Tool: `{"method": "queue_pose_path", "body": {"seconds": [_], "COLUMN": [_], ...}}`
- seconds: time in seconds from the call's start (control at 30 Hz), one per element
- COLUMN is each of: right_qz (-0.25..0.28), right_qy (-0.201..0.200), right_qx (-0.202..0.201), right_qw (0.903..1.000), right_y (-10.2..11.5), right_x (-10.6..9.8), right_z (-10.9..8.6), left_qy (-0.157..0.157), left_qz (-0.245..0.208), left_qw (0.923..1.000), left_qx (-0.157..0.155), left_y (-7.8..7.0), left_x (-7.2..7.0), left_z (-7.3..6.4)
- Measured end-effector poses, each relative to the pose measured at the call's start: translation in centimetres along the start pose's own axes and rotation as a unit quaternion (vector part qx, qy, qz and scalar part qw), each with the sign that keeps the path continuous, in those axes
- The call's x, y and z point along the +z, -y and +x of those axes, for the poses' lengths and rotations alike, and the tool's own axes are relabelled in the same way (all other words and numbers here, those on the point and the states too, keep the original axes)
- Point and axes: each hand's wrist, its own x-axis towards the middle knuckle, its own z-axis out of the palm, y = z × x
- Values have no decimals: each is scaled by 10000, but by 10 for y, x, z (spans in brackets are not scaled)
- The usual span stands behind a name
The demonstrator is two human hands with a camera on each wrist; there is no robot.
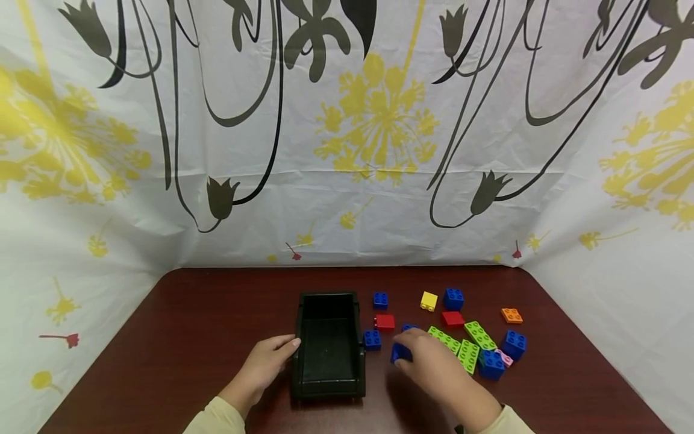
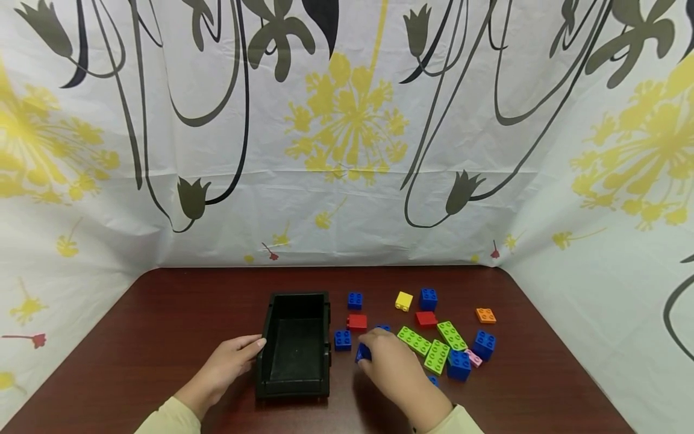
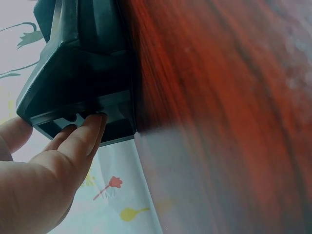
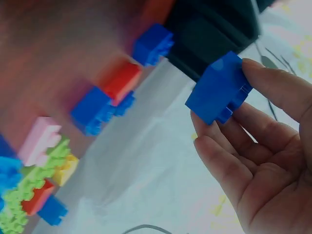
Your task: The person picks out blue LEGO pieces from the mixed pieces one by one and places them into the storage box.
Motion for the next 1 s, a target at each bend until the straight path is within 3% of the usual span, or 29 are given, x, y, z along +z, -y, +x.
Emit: {"method": "queue_pose_path", "body": {"seconds": [0.43, 0.77, 1.0], "right_qz": [433, 228, -86], "right_qy": [-360, -248, -182], "right_qx": [-852, -1558, -1773], "right_qw": [9948, 9872, 9840], "right_y": [39, 68, 81], "right_x": [-2, 11, 29], "right_z": [-3, 7, 20], "left_qy": [32, -26, -75], "left_qz": [-2, -37, -51], "left_qw": [10000, 10000, 10000], "left_qx": [16, 12, 10], "left_y": [0, 0, -1], "left_x": [0, 0, 1], "left_z": [-1, -2, -4]}}
